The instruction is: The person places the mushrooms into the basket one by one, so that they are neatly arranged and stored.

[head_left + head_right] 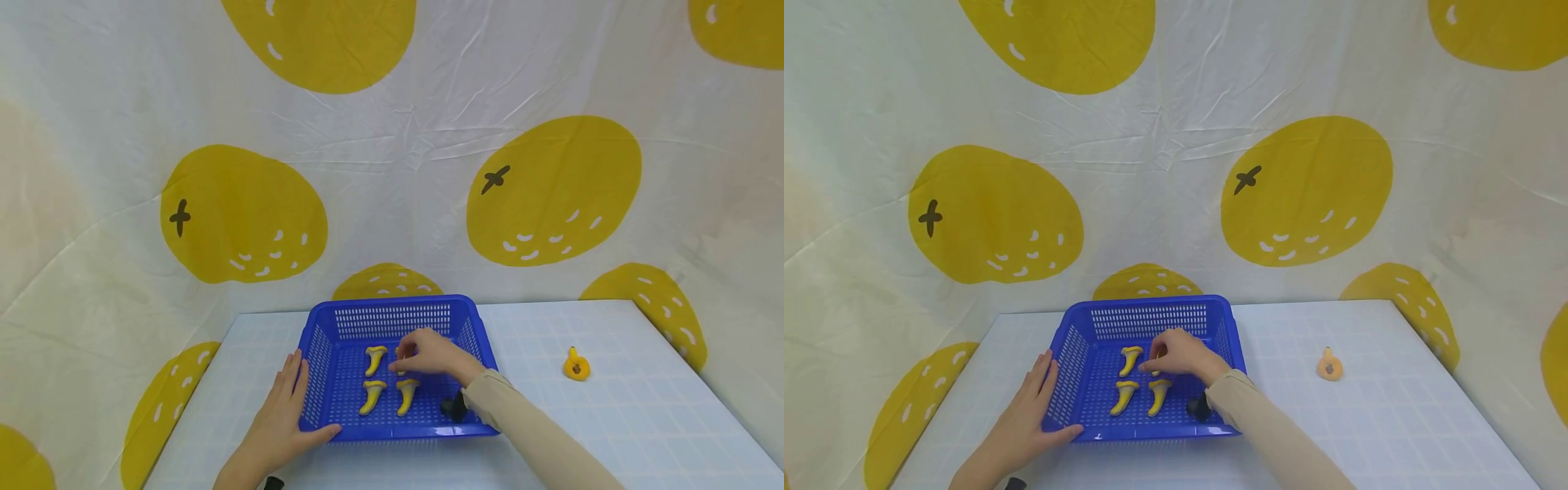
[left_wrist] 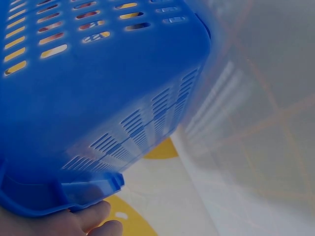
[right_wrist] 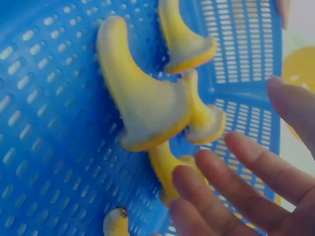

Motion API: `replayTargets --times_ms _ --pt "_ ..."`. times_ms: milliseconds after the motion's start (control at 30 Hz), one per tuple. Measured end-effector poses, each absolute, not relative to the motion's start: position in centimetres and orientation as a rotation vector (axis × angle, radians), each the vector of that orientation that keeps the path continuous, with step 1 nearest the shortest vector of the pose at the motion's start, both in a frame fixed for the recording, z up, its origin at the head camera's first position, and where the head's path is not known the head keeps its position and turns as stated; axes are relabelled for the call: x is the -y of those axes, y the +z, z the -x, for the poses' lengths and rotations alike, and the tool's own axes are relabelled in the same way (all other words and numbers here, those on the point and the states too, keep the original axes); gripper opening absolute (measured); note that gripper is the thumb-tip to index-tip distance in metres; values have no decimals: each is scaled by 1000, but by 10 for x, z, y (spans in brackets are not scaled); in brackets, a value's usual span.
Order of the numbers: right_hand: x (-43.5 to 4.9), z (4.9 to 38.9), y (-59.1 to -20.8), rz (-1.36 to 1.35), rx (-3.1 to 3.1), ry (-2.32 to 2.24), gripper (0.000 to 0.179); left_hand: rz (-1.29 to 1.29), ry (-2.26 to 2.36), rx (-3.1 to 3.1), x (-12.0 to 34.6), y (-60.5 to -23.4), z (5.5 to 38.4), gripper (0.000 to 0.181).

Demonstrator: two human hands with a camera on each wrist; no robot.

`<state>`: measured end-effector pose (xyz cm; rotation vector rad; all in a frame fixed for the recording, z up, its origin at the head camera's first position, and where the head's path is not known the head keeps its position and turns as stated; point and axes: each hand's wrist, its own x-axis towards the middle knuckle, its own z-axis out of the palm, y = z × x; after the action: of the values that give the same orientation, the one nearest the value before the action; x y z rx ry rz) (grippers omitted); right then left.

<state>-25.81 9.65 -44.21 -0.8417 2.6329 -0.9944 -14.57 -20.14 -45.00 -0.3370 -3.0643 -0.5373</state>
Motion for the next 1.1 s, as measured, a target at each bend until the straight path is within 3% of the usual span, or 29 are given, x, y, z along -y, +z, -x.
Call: replayTargets --times_ms 667,1100 --pt "-111 261 -418 743 -2705 -1459 12 351 -530 3038 202 -452 146 127" --pt "-144 248 -396 671 -2639 -1728 16 323 -528 3073 202 -449 146 128"
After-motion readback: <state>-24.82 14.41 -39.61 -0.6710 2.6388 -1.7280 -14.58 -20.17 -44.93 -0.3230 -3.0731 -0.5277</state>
